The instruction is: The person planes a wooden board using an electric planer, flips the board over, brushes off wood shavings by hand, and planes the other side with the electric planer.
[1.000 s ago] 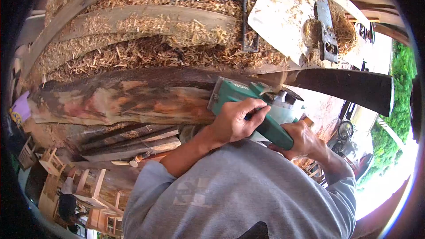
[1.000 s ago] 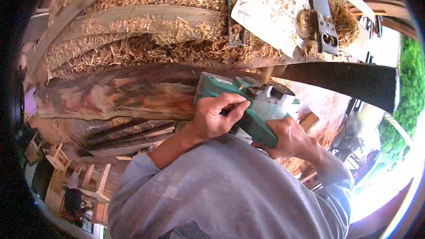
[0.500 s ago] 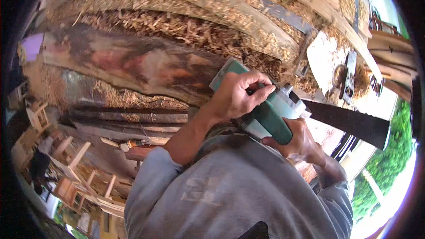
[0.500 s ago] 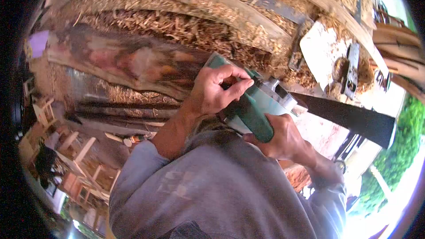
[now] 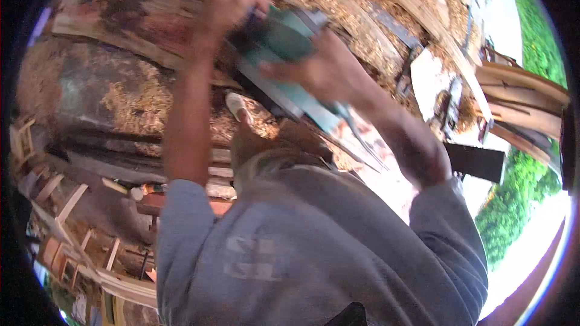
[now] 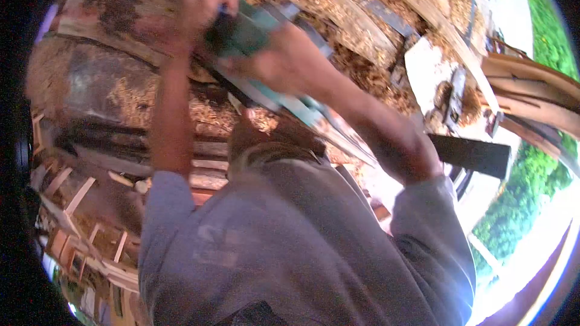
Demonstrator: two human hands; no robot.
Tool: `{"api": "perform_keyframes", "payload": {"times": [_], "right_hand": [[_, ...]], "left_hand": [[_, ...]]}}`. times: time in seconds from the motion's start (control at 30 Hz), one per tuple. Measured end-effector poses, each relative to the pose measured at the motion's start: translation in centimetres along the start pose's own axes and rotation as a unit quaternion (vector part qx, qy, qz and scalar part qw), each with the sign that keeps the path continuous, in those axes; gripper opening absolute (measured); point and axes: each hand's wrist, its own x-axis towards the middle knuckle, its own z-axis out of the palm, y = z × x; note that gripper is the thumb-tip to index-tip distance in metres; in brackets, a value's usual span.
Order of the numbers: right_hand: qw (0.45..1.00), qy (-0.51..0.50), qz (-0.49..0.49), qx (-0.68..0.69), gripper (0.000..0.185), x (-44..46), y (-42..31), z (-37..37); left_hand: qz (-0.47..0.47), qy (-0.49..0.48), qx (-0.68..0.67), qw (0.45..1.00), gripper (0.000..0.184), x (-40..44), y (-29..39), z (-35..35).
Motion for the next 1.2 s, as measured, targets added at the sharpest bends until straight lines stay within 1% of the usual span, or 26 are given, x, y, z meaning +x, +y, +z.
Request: {"api": "perform_keyframes", "payload": {"times": [0.07,0.1,0.13,0.17,0.2,0.23,0.27,0.3,0.37,0.4,0.5,0.53,0.6,0.63,0.67,0.7,0.73,0.77,0.8,0.83,0.87,0.93,0.97,1.0,1.13,1.2], "right_hand": [[0.979,-0.050,-0.066,-0.185,0.030,4.2,-1.2,1.4],[0.955,-0.065,-0.105,-0.270,0.022,6.2,-1.8,2.1],[0.869,0.028,-0.264,-0.419,0.006,8.4,-0.3,4.3],[0.857,0.016,-0.335,-0.390,0.004,11.1,1.7,5.5],[0.850,0.006,-0.374,-0.371,0.004,11.9,1.6,5.7],[0.841,-0.005,-0.412,-0.352,0.004,12.6,1.5,6.0],[0.856,-0.073,-0.338,-0.383,0.005,12.3,-0.4,5.3],[0.861,-0.140,-0.262,-0.412,0.006,11.2,-1.6,4.8],[0.859,-0.136,-0.282,-0.405,0.007,7.7,-1.6,4.0],[0.864,-0.121,-0.297,-0.387,0.008,4.7,-1.3,3.3],[0.881,-0.086,-0.337,-0.321,0.012,-5.5,1.2,-0.2],[0.889,-0.081,-0.341,-0.296,0.013,-9.3,2.3,-1.7],[0.918,-0.087,-0.298,-0.246,0.015,-17.7,4.1,-4.8],[0.949,-0.100,-0.220,-0.203,0.018,-21.7,4.9,-6.5],[0.982,-0.120,-0.066,-0.133,0.021,-26.2,5.1,-8.2],[0.985,-0.124,0.100,-0.062,0.024,-30.4,5.3,-9.6],[0.967,-0.123,0.222,-0.018,0.028,-34.3,5.5,-11.1],[0.945,-0.122,0.304,0.002,0.031,-38.0,5.8,-12.5],[0.905,-0.152,0.396,-0.022,0.038,-41.7,6.5,-14.1],[0.898,-0.140,0.417,-0.012,0.037,-44.4,6.7,-15.0],[0.892,-0.127,0.434,-0.004,0.036,-46.4,7.0,-15.8],[0.892,-0.138,0.429,-0.031,0.036,-49.8,8.3,-16.6],[0.911,-0.113,0.396,0.009,0.037,-50.1,8.6,-16.5],[0.909,-0.116,0.400,0.022,0.038,-50.3,8.8,-16.3],[0.918,-0.126,0.374,0.039,0.039,-47.4,7.9,-15.2],[0.925,-0.126,0.354,0.056,0.039,-45.1,7.2,-14.8]], "left_hand": [[-0.058,0.080,0.151,0.984,0.019,-0.5,5.9,-1.9],[0.009,0.114,0.107,0.988,0.022,0.7,3.4,-4.4],[0.055,0.120,0.132,0.983,0.024,1.5,2.4,-6.8],[0.101,0.129,0.160,0.973,0.027,1.9,2.4,-8.4],[0.097,0.136,0.156,0.974,0.027,1.6,3.2,-8.7],[0.144,0.163,0.222,0.951,0.029,1.0,3.9,-8.7],[0.187,0.187,0.287,0.921,0.030,0.0,3.9,-8.2],[0.180,0.194,0.286,0.921,0.030,-1.3,3.8,-7.0],[0.112,0.242,0.248,0.931,0.030,-3.4,4.9,-3.8],[0.112,0.249,0.251,0.929,0.030,-4.3,4.6,-2.2],[0.112,0.187,0.021,0.976,0.028,-7.8,0.5,5.2],[0.064,0.201,0.106,0.972,0.021,-10.0,1.6,9.2],[0.072,0.212,0.146,0.964,0.024,-13.2,-0.2,17.4],[0.058,0.212,0.076,0.973,0.021,-14.9,-0.3,22.3],[0.070,0.171,0.069,0.980,0.016,-16.4,-0.3,26.3],[0.041,0.107,0.038,0.993,0.016,-18.0,-0.8,30.5],[0.016,0.063,0.032,0.997,0.017,-19.5,-0.4,34.4],[-0.009,0.019,0.006,1.000,0.016,-20.9,-0.3,38.2],[0.009,0.010,-0.015,1.000,0.014,-22.1,-0.7,42.0],[0.019,-0.032,-0.021,0.999,0.012,-23.3,-1.6,45.2],[0.046,-0.044,-0.006,0.998,0.012,-24.1,-1.6,47.4],[0.041,-0.034,0.015,0.998,0.014,-25.2,-2.0,50.2],[0.027,-0.031,-0.005,0.999,0.014,-25.0,-1.7,50.3],[0.012,-0.028,-0.025,0.999,0.014,-25.1,-1.5,50.1],[0.028,0.035,0.023,0.999,0.015,-24.5,-1.1,47.5],[-0.003,0.082,0.034,0.996,0.016,-24.0,-1.1,45.9]]}}
